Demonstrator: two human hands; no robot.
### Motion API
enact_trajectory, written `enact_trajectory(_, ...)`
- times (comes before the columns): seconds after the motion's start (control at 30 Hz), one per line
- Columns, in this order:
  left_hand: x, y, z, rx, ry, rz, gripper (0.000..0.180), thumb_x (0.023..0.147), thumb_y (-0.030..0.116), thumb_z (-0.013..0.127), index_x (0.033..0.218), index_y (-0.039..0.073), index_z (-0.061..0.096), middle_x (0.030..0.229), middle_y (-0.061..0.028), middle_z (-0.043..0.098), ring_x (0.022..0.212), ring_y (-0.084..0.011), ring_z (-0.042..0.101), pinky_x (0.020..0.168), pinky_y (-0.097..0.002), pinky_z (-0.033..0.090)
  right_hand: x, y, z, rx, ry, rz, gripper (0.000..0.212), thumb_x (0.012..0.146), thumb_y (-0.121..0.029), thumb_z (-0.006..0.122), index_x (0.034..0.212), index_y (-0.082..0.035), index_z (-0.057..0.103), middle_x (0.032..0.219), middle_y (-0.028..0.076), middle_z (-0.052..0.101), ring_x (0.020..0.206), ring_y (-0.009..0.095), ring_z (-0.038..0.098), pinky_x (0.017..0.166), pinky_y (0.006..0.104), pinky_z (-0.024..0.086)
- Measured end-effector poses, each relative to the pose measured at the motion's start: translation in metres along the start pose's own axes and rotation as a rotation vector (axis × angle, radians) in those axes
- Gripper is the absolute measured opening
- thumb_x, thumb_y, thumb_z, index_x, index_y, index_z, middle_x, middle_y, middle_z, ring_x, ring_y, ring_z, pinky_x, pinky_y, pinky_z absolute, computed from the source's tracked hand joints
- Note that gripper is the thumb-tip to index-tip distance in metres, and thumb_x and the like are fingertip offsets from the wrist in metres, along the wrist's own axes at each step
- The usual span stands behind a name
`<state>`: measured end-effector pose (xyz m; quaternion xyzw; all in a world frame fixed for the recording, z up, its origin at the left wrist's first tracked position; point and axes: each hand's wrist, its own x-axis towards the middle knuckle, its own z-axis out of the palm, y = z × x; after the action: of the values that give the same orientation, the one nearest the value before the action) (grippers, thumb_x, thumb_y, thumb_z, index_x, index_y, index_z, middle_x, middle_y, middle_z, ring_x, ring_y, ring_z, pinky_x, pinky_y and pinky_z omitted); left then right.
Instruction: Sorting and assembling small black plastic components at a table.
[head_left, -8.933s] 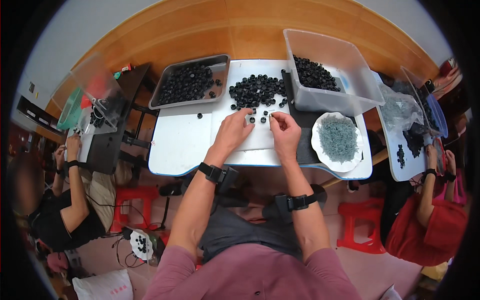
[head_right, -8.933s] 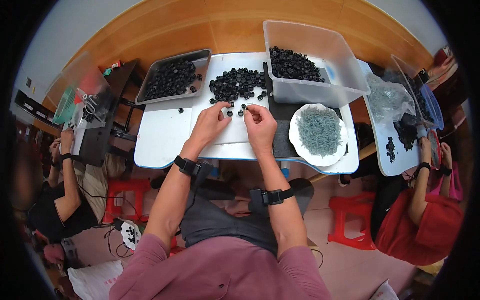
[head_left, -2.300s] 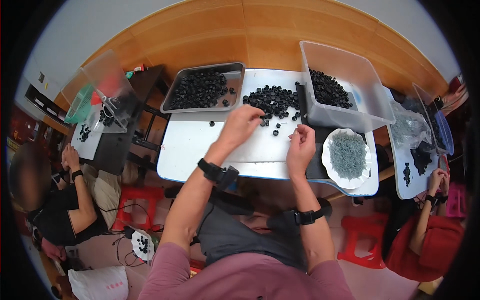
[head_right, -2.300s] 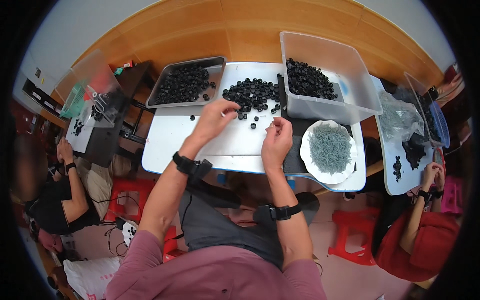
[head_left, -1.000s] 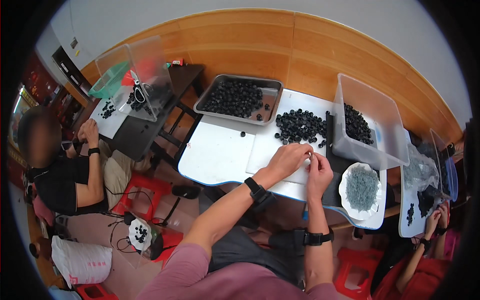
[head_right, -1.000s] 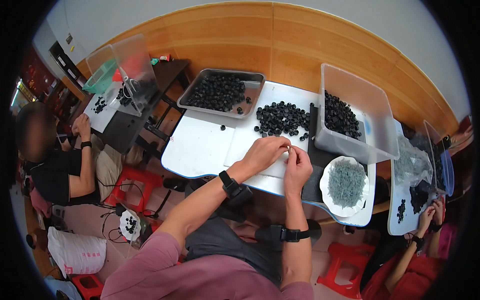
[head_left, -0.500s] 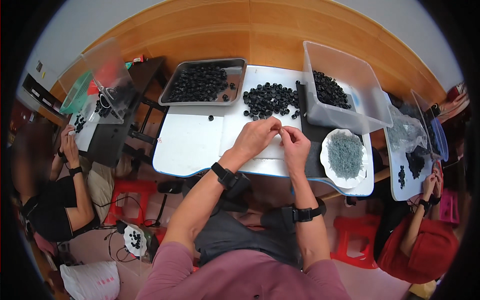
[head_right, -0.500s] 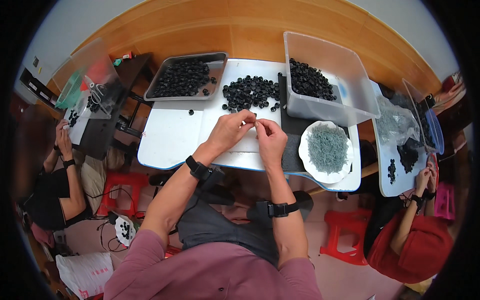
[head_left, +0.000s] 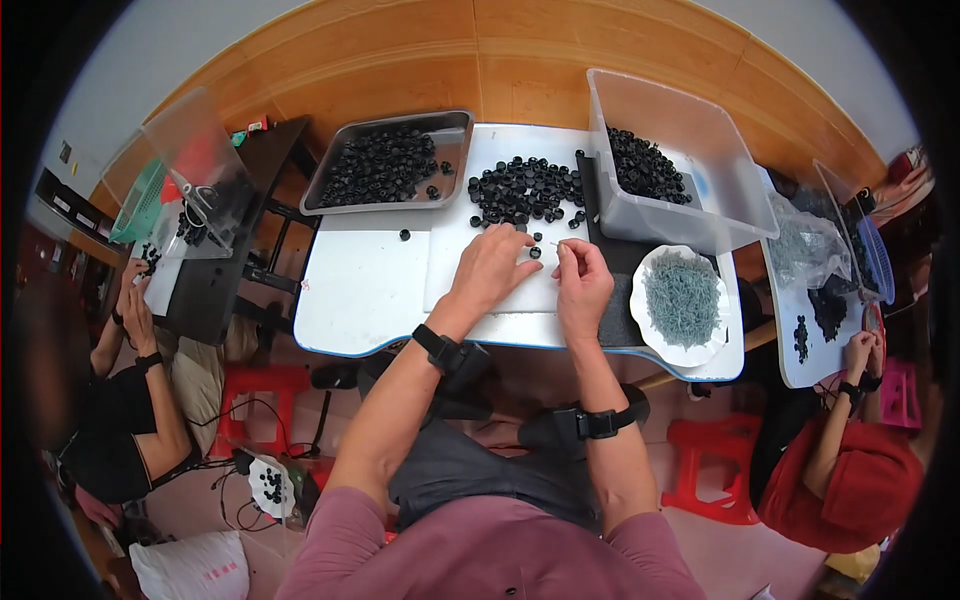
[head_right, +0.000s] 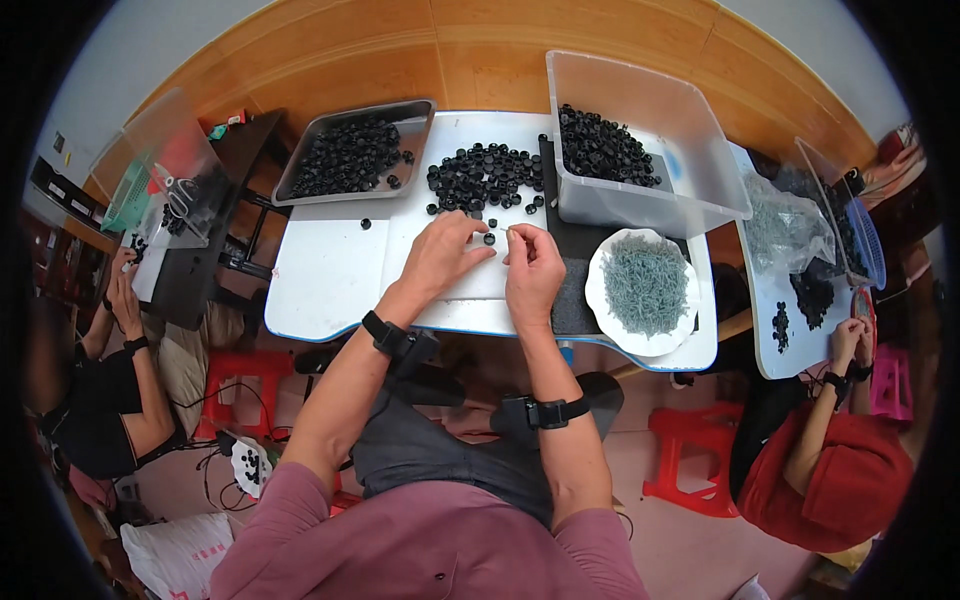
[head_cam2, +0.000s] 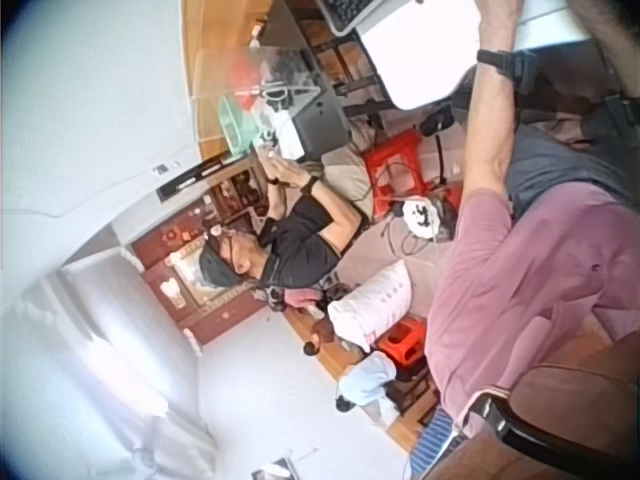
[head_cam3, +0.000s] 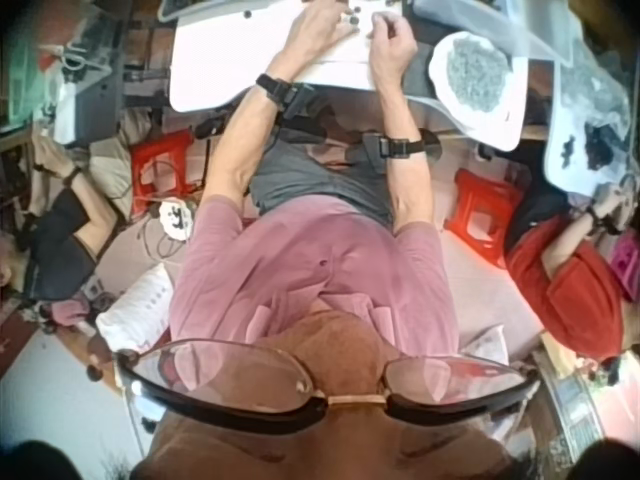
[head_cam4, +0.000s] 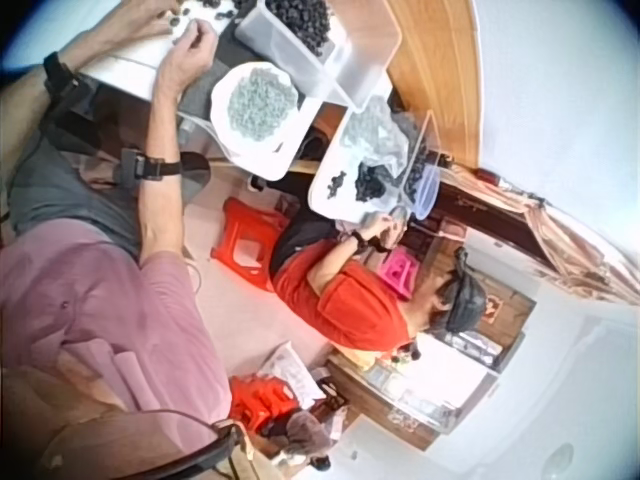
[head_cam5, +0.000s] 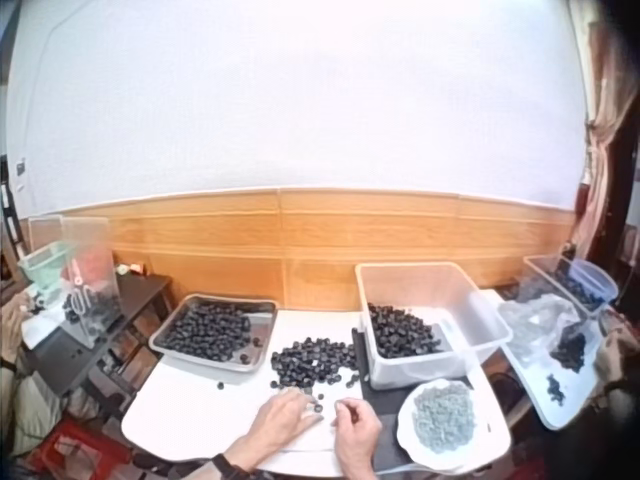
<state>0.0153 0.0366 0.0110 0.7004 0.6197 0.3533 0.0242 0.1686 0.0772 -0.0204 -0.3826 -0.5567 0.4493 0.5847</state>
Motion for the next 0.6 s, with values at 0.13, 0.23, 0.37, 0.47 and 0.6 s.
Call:
enact_trajectory(0.13,0.002,0.004,0.007,-0.021,0.015,-0.060,0.029,0.081,0.020,0.081,0.105,0.005,0.072,0.088,-0.0099,0.065,0.087,-0.0294,0.064,0.078,-0.0415,0.052,0.000,0.001,0.001,0.003,0.012,0.009,0.009,0.099,-0.009,0.068,0.102,0.000,0.069,0.083,0.000,0.066,0.065,0.005,0.057,0.058,0.0212,0.046)
enact_trajectory(0.23,0.014,0.003,0.007,-0.031,0.097,-0.001,0.027,0.084,0.013,0.077,0.108,0.004,0.071,0.090,-0.0104,0.066,0.089,-0.0306,0.064,0.080,-0.0424,0.053,0.000,-0.001,0.001,0.025,0.009,0.024,0.008,0.097,-0.006,0.068,0.100,0.002,0.069,0.086,0.002,0.066,0.065,0.007,0.058,0.058,0.0238,0.048)
enact_trajectory(0.37,0.037,-0.001,0.000,0.097,-0.027,0.161,0.022,0.084,0.003,0.069,0.104,0.003,0.075,0.095,-0.0123,0.069,0.093,-0.0326,0.066,0.084,-0.0440,0.053,0.000,-0.003,0.000,-0.005,0.025,0.024,0.007,0.097,-0.006,0.068,0.099,0.001,0.069,0.085,0.002,0.065,0.064,0.007,0.058,0.057,0.0236,0.047)
enact_trajectory(0.47,0.045,-0.004,-0.002,0.178,-0.191,0.187,0.021,0.083,0.001,0.068,0.101,0.003,0.077,0.098,-0.0133,0.072,0.097,-0.0331,0.067,0.086,-0.0437,0.054,-0.002,-0.005,0.001,-0.020,0.027,0.023,0.007,0.097,-0.005,0.068,0.099,0.002,0.069,0.085,0.002,0.064,0.063,0.006,0.058,0.056,0.0236,0.046)
enact_trajectory(0.6,0.043,-0.007,-0.002,0.171,-0.192,0.164,0.019,0.084,0.004,0.069,0.100,0.004,0.078,0.100,-0.0137,0.074,0.101,-0.0325,0.067,0.088,-0.0431,0.054,-0.002,-0.006,0.002,-0.027,0.024,-0.011,0.007,0.097,-0.005,0.067,0.099,0.002,0.069,0.084,0.002,0.064,0.062,0.007,0.058,0.056,0.0238,0.046)
